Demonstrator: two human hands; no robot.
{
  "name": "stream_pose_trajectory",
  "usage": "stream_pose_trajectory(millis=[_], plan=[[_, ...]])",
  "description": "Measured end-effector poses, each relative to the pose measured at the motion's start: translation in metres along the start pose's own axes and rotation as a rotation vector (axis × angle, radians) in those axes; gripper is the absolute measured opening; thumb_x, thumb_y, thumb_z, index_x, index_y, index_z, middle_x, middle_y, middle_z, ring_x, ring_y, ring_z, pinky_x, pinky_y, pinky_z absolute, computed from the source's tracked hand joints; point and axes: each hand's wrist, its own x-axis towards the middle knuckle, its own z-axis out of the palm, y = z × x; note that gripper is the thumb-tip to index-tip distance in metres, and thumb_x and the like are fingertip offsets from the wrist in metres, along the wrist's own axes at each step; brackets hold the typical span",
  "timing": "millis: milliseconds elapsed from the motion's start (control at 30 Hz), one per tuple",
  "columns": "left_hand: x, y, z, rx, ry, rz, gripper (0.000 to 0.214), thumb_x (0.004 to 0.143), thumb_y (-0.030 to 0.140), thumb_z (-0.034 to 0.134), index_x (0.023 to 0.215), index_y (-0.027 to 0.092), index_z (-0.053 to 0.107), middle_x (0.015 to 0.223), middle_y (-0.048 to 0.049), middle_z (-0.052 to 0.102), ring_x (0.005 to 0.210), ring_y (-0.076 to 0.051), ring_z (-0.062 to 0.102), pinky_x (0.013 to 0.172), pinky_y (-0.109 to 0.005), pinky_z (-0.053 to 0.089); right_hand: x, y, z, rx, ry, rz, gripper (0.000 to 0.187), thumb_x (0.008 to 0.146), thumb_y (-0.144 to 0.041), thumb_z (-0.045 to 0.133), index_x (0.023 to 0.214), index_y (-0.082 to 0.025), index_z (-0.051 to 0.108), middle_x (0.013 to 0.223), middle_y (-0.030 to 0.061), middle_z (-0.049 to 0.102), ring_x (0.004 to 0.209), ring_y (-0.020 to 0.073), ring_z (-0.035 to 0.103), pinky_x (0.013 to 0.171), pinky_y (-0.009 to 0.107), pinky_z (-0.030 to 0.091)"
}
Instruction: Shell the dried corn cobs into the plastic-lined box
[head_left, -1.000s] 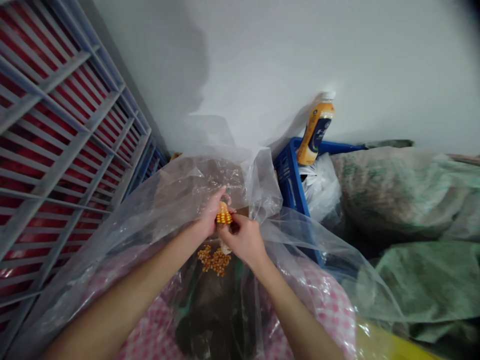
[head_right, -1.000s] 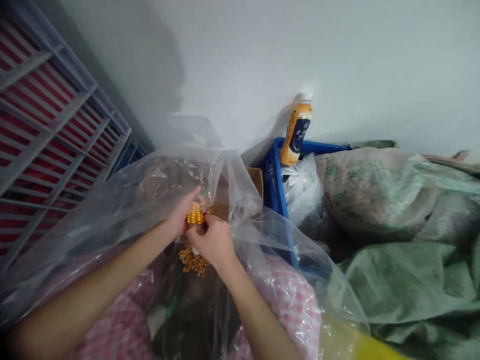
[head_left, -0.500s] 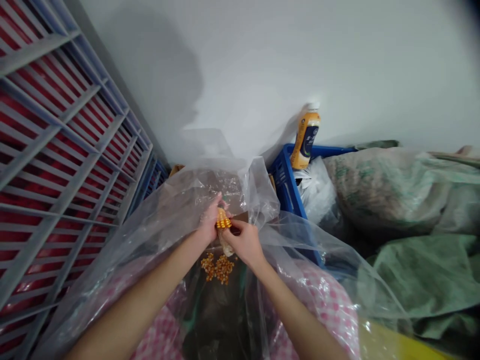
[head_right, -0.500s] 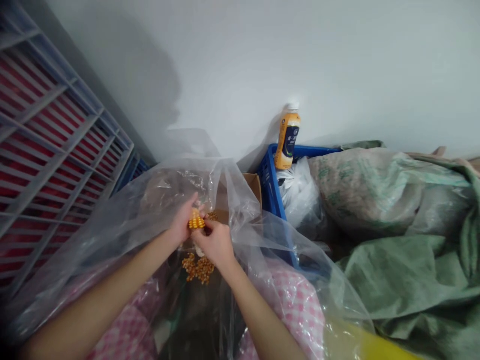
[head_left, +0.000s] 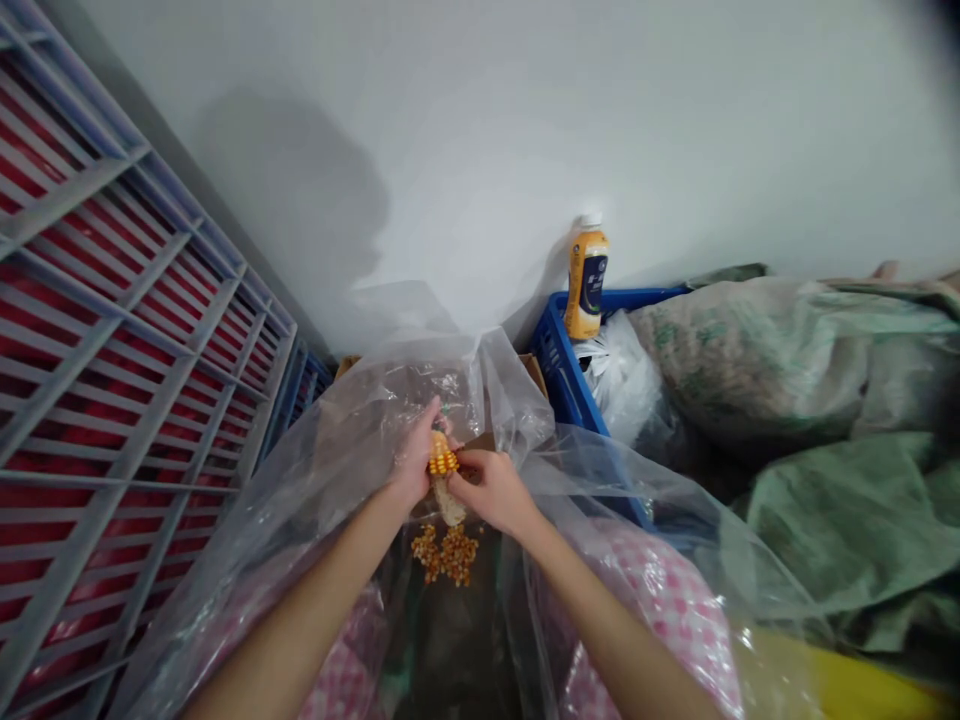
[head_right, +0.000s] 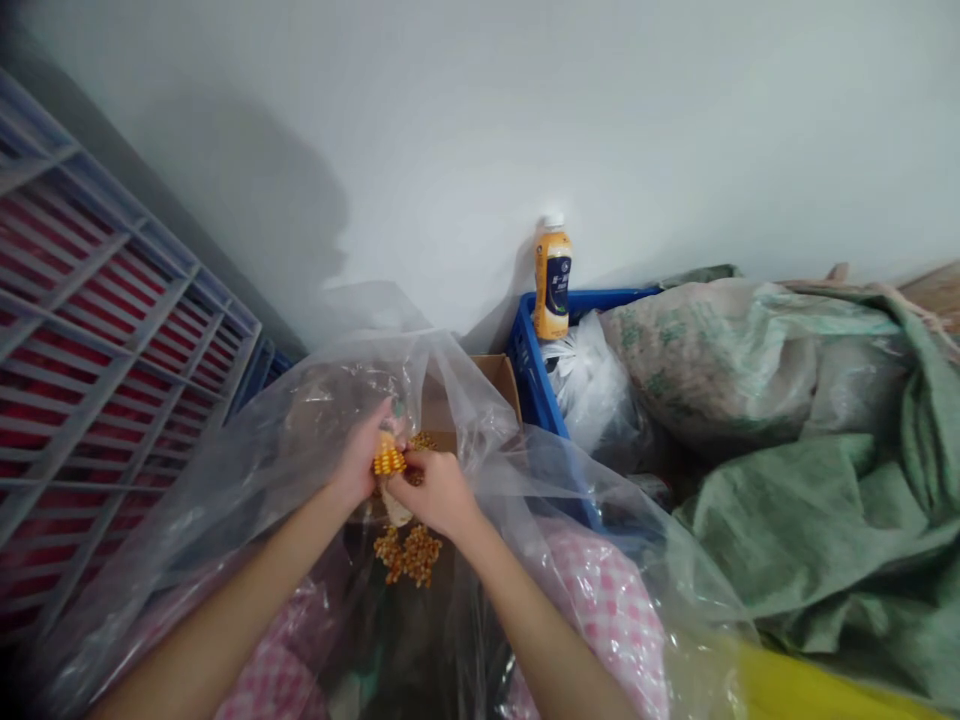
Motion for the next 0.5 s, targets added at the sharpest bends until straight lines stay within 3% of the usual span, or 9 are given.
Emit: stream_pose_trajectory(millis=[200,500], plan=[[0.003,0.005,-0.002,-0.062,-0.068,-0.066,0.028,0.075,0.035,0.057,0.061,0.018,0.040,0.045,0.0057,0.048,0.034,-0.008,0.047,0.037,-0.018,0.038,0.001,0.001,0.006,-0.006,0.045,-0.062,0.016,0.077,-0.017,0.048,0.074,-0.012,0.063,0.075,0.0043,0.064,0.069,0.0130,0.055,0.062,0.020,0.034],[0.012,0.009,-0.013,-0.020,-0.166,-0.350,0.029,0.078,0.033,0.051,0.057,0.019,0.038,0.040,0.0054,0.043,0.033,-0.010,0.047,0.037,-0.020,0.041,-0.004,0.004,0.007,-0.118,0.005,-0.172,0.016,0.080,-0.018,0.046,0.069,-0.015,0.058,0.066,0.0021,0.058,0.060,0.0116,0.049,0.058,0.021,0.032]])
